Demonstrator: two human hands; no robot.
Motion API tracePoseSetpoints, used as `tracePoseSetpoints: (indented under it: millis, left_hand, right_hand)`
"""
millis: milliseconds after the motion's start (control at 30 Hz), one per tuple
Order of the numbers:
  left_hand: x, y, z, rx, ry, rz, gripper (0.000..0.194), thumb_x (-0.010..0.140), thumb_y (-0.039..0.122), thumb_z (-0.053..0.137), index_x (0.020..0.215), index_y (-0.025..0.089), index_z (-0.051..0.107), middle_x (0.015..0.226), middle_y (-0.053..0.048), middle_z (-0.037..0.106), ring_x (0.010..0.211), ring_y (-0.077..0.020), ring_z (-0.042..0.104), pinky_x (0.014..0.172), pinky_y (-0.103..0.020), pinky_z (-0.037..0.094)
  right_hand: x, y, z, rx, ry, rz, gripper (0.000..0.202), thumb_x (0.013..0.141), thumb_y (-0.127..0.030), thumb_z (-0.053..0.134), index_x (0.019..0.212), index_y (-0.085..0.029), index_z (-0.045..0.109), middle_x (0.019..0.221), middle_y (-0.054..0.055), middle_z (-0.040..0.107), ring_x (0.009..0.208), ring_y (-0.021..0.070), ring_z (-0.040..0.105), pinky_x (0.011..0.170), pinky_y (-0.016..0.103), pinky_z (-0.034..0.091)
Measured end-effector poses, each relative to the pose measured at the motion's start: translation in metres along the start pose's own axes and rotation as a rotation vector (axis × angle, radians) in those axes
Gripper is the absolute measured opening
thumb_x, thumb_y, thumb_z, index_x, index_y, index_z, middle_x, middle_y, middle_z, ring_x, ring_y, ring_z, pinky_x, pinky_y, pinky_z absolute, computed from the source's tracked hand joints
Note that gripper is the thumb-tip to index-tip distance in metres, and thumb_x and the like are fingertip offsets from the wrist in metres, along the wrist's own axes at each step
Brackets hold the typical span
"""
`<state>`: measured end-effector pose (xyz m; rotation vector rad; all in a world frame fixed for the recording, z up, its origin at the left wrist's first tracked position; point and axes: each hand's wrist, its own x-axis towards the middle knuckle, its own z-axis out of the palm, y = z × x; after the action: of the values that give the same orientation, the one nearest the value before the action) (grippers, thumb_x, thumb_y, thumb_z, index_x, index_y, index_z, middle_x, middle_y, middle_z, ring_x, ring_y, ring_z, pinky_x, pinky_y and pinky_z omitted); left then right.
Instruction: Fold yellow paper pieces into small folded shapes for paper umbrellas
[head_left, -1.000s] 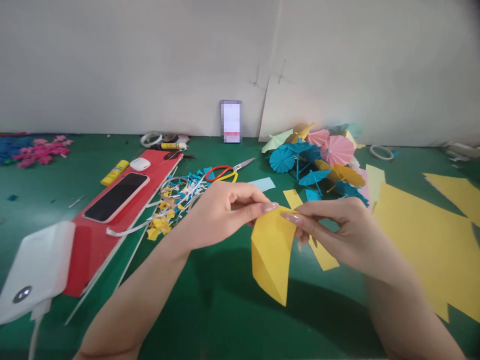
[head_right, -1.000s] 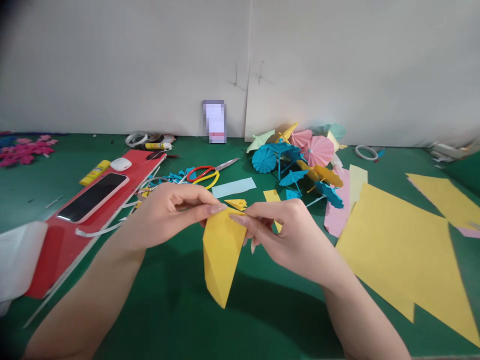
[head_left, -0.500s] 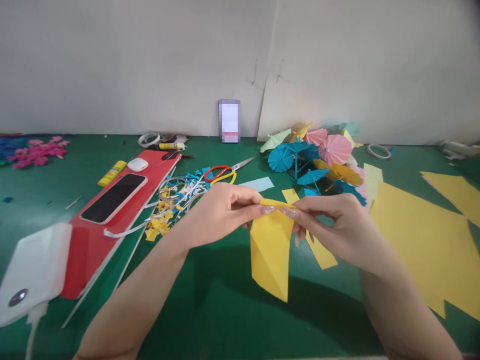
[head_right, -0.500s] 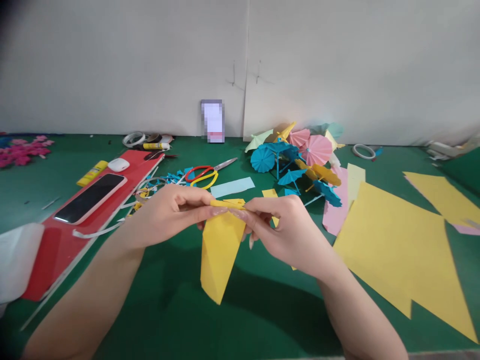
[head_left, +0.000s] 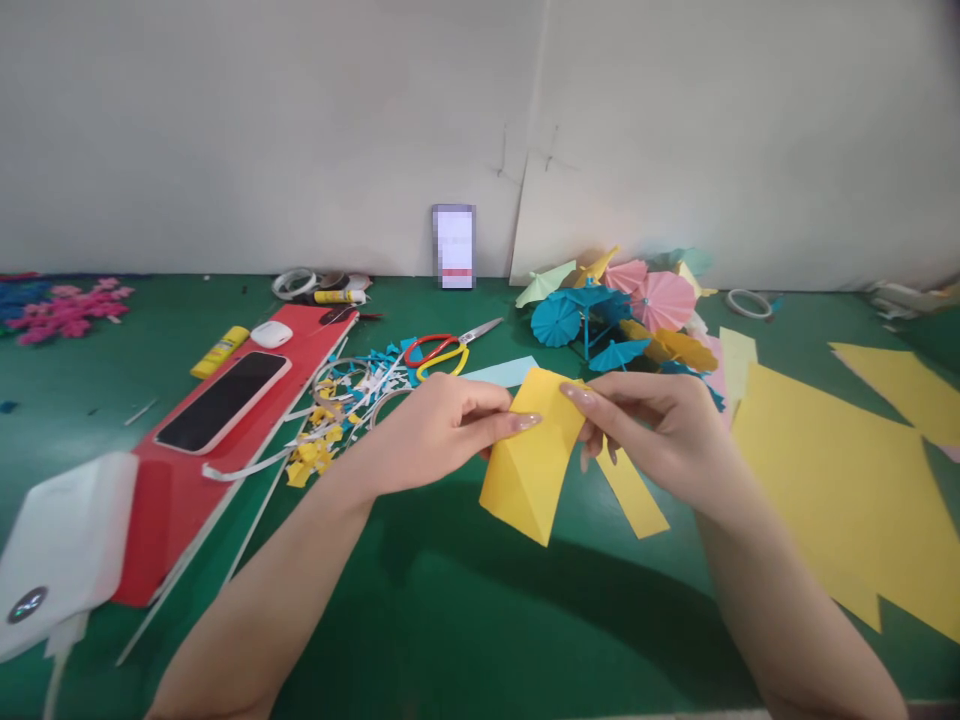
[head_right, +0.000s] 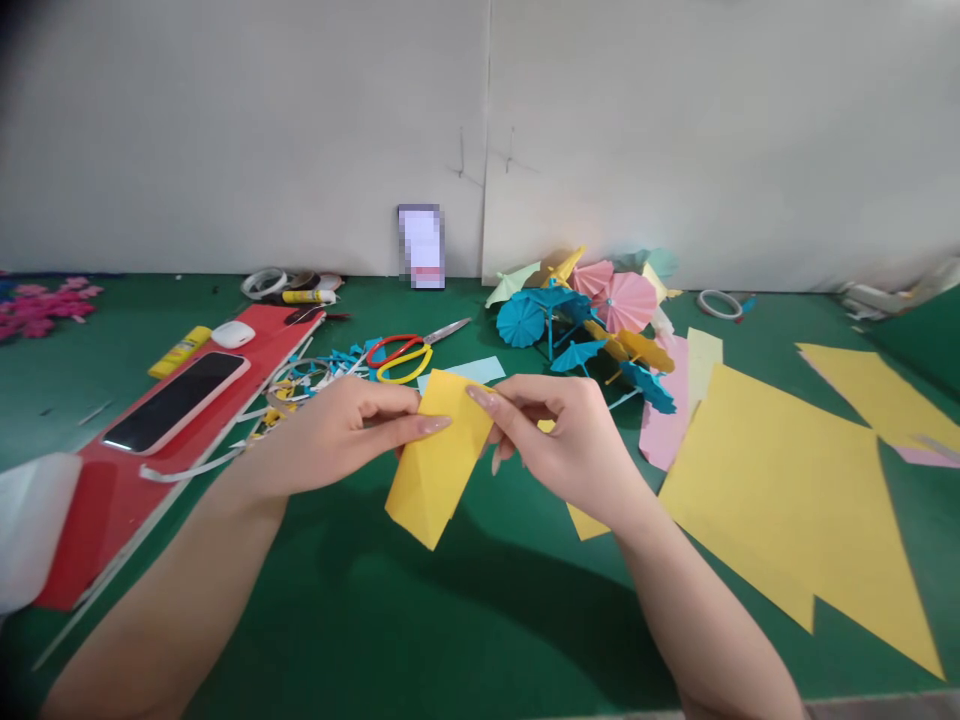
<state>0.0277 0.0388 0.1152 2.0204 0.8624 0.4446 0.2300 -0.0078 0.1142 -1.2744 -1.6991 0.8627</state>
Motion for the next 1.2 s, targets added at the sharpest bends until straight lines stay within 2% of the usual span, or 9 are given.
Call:
tracePoseSetpoints:
  millis: [67, 200, 367, 467, 600, 833, 933, 1067, 1200]
  left_hand:
    - [0.001, 0.000, 0.000, -0.009, 0.020, -0.013, 0.040, 0.087, 0.039, 0.051, 0.056, 0.016, 0.041, 0.056, 0.005, 0.032, 0.051, -0.0074, 0.030, 0.046, -0.019, 0.026]
    - [0.003, -0.003, 0.000, -0.041, -0.034, -0.024, 0.035, 0.088, 0.041, 0.049, 0.063, 0.016, 0.049, 0.060, 0.004, 0.038, 0.053, -0.0083, 0.034, 0.046, -0.020, 0.026]
    - [0.007, -0.010, 0.003, -0.065, -0.002, -0.053, 0.042, 0.088, 0.040, 0.050, 0.056, 0.017, 0.037, 0.055, 0.005, 0.029, 0.051, -0.0080, 0.031, 0.047, -0.021, 0.024]
    - [0.006, -0.016, 0.009, -0.182, 0.007, -0.113, 0.038, 0.086, 0.041, 0.052, 0.058, 0.016, 0.045, 0.056, 0.005, 0.036, 0.054, -0.0096, 0.041, 0.051, -0.020, 0.032]
    - [-0.001, -0.036, 0.024, -0.378, -0.043, -0.231, 0.034, 0.085, 0.046, 0.051, 0.077, 0.014, 0.058, 0.068, 0.000, 0.056, 0.061, -0.0141, 0.056, 0.059, -0.024, 0.044]
    - [-0.017, -0.081, 0.042, -0.444, 0.058, -0.318, 0.037, 0.076, 0.051, 0.060, 0.074, 0.015, 0.064, 0.062, 0.001, 0.055, 0.057, -0.0155, 0.053, 0.052, -0.024, 0.042]
    - [-0.026, -0.086, 0.042, -0.416, 0.114, -0.304, 0.037, 0.077, 0.050, 0.060, 0.065, 0.015, 0.059, 0.057, 0.003, 0.048, 0.056, -0.0136, 0.048, 0.051, -0.021, 0.037]
    - [-0.031, -0.087, 0.040, -0.398, 0.188, -0.273, 0.036, 0.080, 0.050, 0.054, 0.075, 0.016, 0.062, 0.065, 0.001, 0.053, 0.062, -0.0156, 0.050, 0.054, -0.022, 0.038]
    - [-0.029, -0.089, 0.043, -0.355, 0.296, -0.228, 0.036, 0.080, 0.050, 0.053, 0.068, 0.016, 0.057, 0.060, 0.002, 0.048, 0.059, -0.0152, 0.047, 0.052, -0.022, 0.036]
  right_hand:
    - [0.002, 0.002, 0.000, 0.013, 0.006, -0.003, 0.035, 0.081, -0.047, 0.062, 0.066, -0.016, 0.065, 0.054, 0.000, 0.060, 0.043, 0.0115, 0.060, 0.042, 0.020, 0.047]
    - [0.006, 0.009, 0.001, 0.034, 0.047, -0.011, 0.035, 0.082, -0.046, 0.062, 0.064, -0.015, 0.064, 0.053, 0.000, 0.060, 0.044, 0.0113, 0.060, 0.042, 0.019, 0.047]
    - [0.014, 0.020, 0.003, 0.118, 0.068, 0.020, 0.036, 0.081, -0.047, 0.063, 0.064, -0.014, 0.061, 0.052, 0.000, 0.060, 0.043, 0.0121, 0.061, 0.039, 0.019, 0.044]
    - [0.019, 0.025, 0.003, 0.126, -0.010, 0.031, 0.039, 0.082, -0.048, 0.060, 0.063, -0.014, 0.060, 0.053, 0.000, 0.059, 0.045, 0.0120, 0.061, 0.041, 0.019, 0.045]
    - [0.024, 0.035, 0.012, 0.161, -0.114, 0.098, 0.037, 0.079, -0.050, 0.062, 0.068, -0.014, 0.061, 0.057, -0.001, 0.058, 0.046, 0.0122, 0.062, 0.042, 0.019, 0.044]
    - [0.022, 0.066, 0.049, 0.218, -0.203, 0.215, 0.046, 0.079, -0.058, 0.056, 0.063, -0.014, 0.058, 0.057, 0.001, 0.061, 0.044, 0.0110, 0.062, 0.038, 0.017, 0.042]
    - [0.019, 0.073, 0.057, 0.251, -0.250, 0.273, 0.046, 0.080, -0.058, 0.054, 0.067, -0.014, 0.057, 0.061, 0.002, 0.063, 0.047, 0.0099, 0.064, 0.039, 0.015, 0.042]
    - [0.016, 0.073, 0.062, 0.284, -0.298, 0.324, 0.048, 0.085, -0.061, 0.044, 0.080, -0.015, 0.057, 0.067, 0.003, 0.066, 0.049, 0.0087, 0.065, 0.037, 0.013, 0.041]
    - [0.008, 0.071, 0.072, 0.317, -0.406, 0.353, 0.052, 0.083, -0.065, 0.043, 0.076, -0.015, 0.055, 0.063, 0.003, 0.067, 0.048, 0.0104, 0.064, 0.039, 0.015, 0.043]
